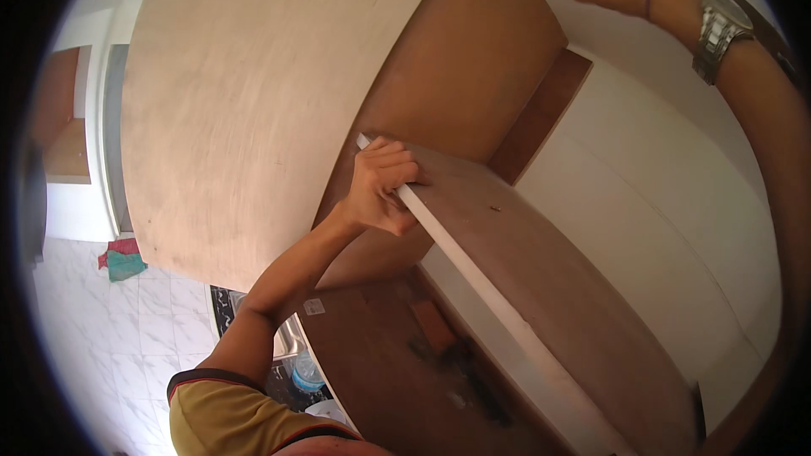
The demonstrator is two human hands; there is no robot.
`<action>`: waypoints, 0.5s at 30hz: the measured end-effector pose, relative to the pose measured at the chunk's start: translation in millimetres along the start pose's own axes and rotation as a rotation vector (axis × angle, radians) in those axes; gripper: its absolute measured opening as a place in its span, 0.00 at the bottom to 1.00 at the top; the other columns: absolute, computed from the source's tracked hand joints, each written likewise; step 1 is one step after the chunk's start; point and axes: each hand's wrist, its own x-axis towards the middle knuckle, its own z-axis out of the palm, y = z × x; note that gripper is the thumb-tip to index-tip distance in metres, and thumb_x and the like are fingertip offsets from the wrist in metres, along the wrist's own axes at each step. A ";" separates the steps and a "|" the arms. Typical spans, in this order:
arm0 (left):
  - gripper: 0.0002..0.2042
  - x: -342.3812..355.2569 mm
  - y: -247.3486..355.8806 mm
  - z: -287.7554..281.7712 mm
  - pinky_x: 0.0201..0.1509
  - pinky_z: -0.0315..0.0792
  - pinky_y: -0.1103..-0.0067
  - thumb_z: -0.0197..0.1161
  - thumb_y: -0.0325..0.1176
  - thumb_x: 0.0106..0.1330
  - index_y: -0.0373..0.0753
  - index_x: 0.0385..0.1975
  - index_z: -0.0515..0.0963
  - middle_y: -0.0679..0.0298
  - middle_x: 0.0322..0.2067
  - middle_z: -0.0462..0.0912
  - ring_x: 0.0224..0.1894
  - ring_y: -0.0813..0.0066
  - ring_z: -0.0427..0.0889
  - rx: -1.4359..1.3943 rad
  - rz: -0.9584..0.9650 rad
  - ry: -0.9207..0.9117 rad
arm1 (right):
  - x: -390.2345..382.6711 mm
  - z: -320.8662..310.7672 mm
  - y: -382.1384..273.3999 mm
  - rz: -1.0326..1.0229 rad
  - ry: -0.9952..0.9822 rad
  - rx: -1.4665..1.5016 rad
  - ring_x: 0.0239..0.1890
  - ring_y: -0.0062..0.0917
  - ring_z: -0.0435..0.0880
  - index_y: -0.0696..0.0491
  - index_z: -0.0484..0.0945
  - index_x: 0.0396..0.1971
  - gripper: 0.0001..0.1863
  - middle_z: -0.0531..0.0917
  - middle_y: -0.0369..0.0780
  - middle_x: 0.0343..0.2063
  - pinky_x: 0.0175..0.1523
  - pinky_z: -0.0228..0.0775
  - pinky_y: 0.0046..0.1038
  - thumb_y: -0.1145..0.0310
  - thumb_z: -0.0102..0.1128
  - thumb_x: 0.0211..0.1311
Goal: The person uses a screwdriver to adjust screws on a cabinet hinge and shelf support, then handles a hammer to tap a wooden component inside the cabinet.
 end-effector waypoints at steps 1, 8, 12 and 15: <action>0.11 5.6 0.8 -0.2 0.30 0.57 0.74 0.65 0.32 0.28 0.43 0.18 0.78 0.66 0.17 0.69 0.21 0.67 0.66 0.004 0.030 0.001 | -2.3 2.8 5.8 0.069 0.062 0.235 0.24 0.30 0.83 0.49 0.80 0.59 0.21 0.84 0.49 0.28 0.30 0.74 0.36 0.66 0.59 0.67; 0.12 -3.6 -4.6 -0.9 0.31 0.57 0.73 0.67 0.32 0.27 0.43 0.18 0.77 0.66 0.17 0.68 0.21 0.66 0.67 0.027 0.003 -0.005 | 6.0 -1.3 -11.2 0.520 -0.219 0.642 0.22 0.29 0.81 0.56 0.80 0.58 0.21 0.84 0.47 0.28 0.28 0.74 0.35 0.68 0.59 0.66; 0.12 -1.2 -4.8 -0.5 0.31 0.57 0.73 0.66 0.32 0.27 0.43 0.18 0.77 0.66 0.17 0.68 0.21 0.66 0.67 0.012 0.031 0.015 | -3.8 -0.2 -4.9 -0.064 0.108 -0.279 0.26 0.32 0.85 0.52 0.83 0.56 0.18 0.84 0.47 0.28 0.30 0.76 0.38 0.68 0.58 0.67; 0.12 3.2 0.2 0.6 0.31 0.57 0.73 0.65 0.32 0.27 0.43 0.18 0.77 0.66 0.17 0.68 0.21 0.66 0.67 -0.018 0.033 0.023 | -2.5 7.2 8.4 -0.129 -0.057 -0.413 0.26 0.33 0.84 0.49 0.85 0.54 0.17 0.84 0.49 0.29 0.31 0.75 0.38 0.67 0.58 0.68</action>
